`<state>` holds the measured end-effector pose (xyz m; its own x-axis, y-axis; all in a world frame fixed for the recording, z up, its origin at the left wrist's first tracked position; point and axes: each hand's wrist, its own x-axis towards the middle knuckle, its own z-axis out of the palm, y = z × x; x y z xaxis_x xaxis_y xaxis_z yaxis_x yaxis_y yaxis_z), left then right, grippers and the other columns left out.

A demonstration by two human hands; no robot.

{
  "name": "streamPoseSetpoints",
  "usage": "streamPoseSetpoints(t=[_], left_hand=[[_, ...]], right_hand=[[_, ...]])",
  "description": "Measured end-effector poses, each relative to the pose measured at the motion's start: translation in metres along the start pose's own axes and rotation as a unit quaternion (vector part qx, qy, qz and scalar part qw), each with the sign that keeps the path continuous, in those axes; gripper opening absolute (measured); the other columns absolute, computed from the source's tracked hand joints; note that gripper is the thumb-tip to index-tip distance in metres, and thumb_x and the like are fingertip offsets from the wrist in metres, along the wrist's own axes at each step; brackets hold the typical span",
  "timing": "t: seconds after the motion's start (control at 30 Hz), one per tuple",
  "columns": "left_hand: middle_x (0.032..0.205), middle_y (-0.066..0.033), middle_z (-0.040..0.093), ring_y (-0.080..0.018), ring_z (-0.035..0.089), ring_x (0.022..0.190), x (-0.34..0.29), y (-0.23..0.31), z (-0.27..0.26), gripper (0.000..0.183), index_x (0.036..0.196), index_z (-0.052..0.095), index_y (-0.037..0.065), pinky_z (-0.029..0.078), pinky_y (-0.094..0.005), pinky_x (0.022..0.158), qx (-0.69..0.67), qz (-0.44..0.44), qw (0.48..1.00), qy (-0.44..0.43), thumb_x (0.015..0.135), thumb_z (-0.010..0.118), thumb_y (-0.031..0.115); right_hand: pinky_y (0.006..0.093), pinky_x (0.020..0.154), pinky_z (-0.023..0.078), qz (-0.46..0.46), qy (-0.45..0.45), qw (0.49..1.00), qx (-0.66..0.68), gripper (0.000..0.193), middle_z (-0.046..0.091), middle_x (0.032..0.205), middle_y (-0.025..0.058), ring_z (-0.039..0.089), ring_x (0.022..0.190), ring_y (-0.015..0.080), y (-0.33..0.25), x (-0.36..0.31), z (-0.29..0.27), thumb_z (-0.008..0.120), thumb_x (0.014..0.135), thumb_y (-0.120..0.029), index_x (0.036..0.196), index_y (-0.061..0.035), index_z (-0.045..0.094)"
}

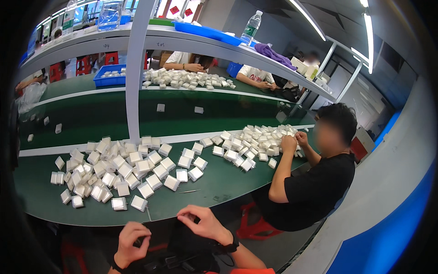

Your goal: Inspecting and cleaning white power adapters at an assembly line workstation using a pick tool.

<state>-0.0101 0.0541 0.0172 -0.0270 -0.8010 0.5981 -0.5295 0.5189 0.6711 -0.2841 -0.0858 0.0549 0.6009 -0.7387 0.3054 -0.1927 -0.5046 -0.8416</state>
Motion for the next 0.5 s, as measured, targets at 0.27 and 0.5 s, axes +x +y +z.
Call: streamPoseSetpoints(t=[0.27, 0.5], left_hand=[[0.116, -0.0206, 0.071, -0.0412, 0.071, 0.109, -0.079, 0.019, -0.005, 0.026, 0.121, 0.072, 0.001, 0.058, -0.0441, 0.093, -0.120, -0.162, 0.950, -0.240, 0.097, 0.078, 0.010], [0.112, -0.0198, 0.071, -0.0405, 0.071, 0.106, -0.099, 0.019, 0.001, 0.026, 0.120, 0.073, 0.001, 0.058, -0.0430, 0.093, -0.105, -0.196, 0.958, -0.183, 0.095, 0.076, 0.004]], right_hand=[[0.0298, 0.063, 0.045, 0.081, -0.287, 0.944, 0.142, 0.017, 0.061, 0.077, 0.0009, 0.054, 0.067, 0.0101, 0.043, -0.109, 0.077, 0.074, 0.108, -0.019, 0.109, -0.0026, 0.072], [0.0349, 0.076, 0.052, 0.146, -0.238, 0.959, 0.055, 0.028, 0.066, 0.103, 0.0051, 0.063, 0.083, 0.0183, 0.021, -0.131, 0.094, 0.081, 0.101, -0.021, 0.123, -0.0064, 0.070]])
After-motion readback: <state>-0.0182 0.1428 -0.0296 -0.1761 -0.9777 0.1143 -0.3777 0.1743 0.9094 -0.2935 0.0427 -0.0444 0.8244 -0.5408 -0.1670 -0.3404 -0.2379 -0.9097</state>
